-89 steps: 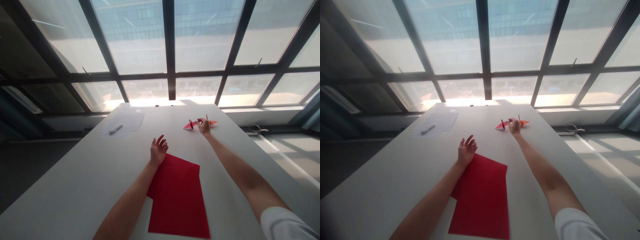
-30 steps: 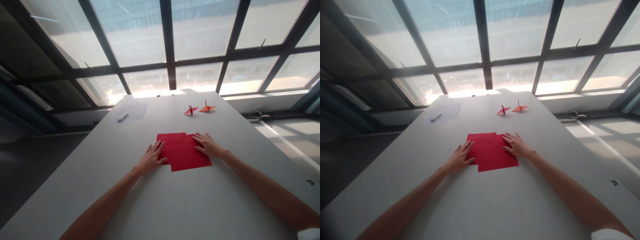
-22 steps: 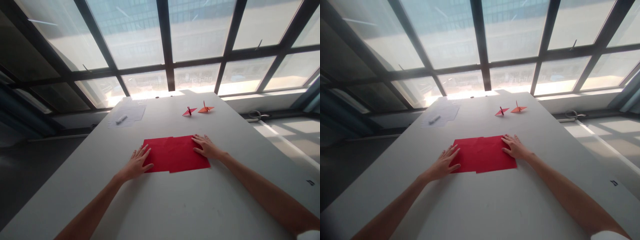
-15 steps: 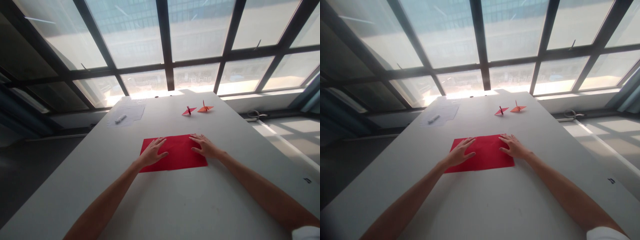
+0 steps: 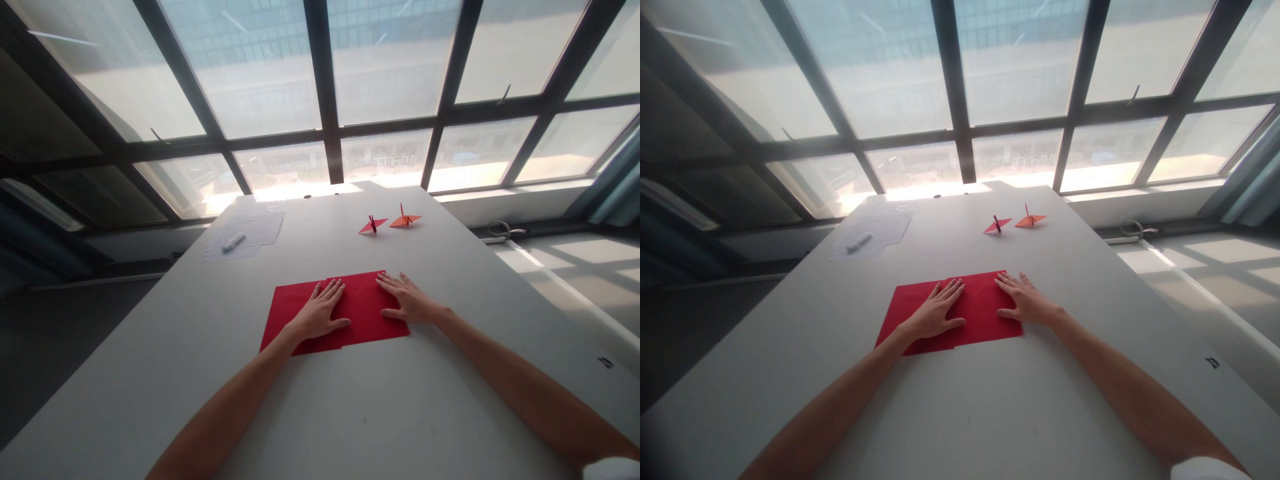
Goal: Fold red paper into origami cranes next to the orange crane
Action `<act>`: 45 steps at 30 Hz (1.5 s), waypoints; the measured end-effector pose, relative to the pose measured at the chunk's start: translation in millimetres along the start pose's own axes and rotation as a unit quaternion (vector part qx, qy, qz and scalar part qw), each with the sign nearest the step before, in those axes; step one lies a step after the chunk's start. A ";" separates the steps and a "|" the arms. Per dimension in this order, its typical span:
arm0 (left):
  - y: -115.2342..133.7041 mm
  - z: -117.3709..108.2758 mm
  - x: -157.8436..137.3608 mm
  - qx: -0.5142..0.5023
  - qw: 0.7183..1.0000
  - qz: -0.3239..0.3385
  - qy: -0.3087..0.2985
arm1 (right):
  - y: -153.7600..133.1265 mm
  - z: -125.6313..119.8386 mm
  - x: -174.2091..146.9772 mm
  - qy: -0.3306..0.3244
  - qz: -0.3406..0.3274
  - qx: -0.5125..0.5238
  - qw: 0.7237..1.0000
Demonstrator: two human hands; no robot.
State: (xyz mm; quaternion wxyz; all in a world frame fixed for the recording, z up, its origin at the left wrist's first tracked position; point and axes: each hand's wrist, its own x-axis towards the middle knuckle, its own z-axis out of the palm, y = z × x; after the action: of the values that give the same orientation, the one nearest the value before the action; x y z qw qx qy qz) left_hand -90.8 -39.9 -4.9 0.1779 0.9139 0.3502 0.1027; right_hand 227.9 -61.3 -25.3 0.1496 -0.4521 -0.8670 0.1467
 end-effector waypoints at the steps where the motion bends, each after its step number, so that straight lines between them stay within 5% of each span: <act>1: 0.8 -0.4 -0.8 0.041 0.999 -0.006 -0.017 | 0.0 0.0 -0.2 -0.001 -0.001 0.001 1.000; 6: 0.1 1.8 -0.2 0.114 0.993 -0.009 -0.029 | 1.0 1.2 0.3 0.000 0.001 0.000 1.000; 25: -8.5 8.1 4.3 0.105 0.994 -0.018 0.019 | 6.2 7.6 3.4 0.039 0.022 0.007 0.999; 35: -5.4 5.5 9.1 0.042 0.989 -0.014 0.141 | 4.8 8.2 7.1 0.166 0.015 0.041 0.985; 41: 2.4 2.0 9.9 -0.051 0.983 -0.032 0.171 | -3.4 8.5 8.6 0.218 0.018 0.204 0.954; 45: 14.5 -17.4 7.7 -0.197 0.968 -0.060 0.142 | -13.5 1.6 8.6 0.235 0.102 0.386 0.886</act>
State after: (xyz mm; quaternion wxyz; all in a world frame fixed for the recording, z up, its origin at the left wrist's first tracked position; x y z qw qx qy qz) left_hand -81.8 -40.2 17.3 0.3084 0.8142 0.3992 0.2876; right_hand 212.6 -61.8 -20.4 0.4958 -0.4655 -0.6308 0.3736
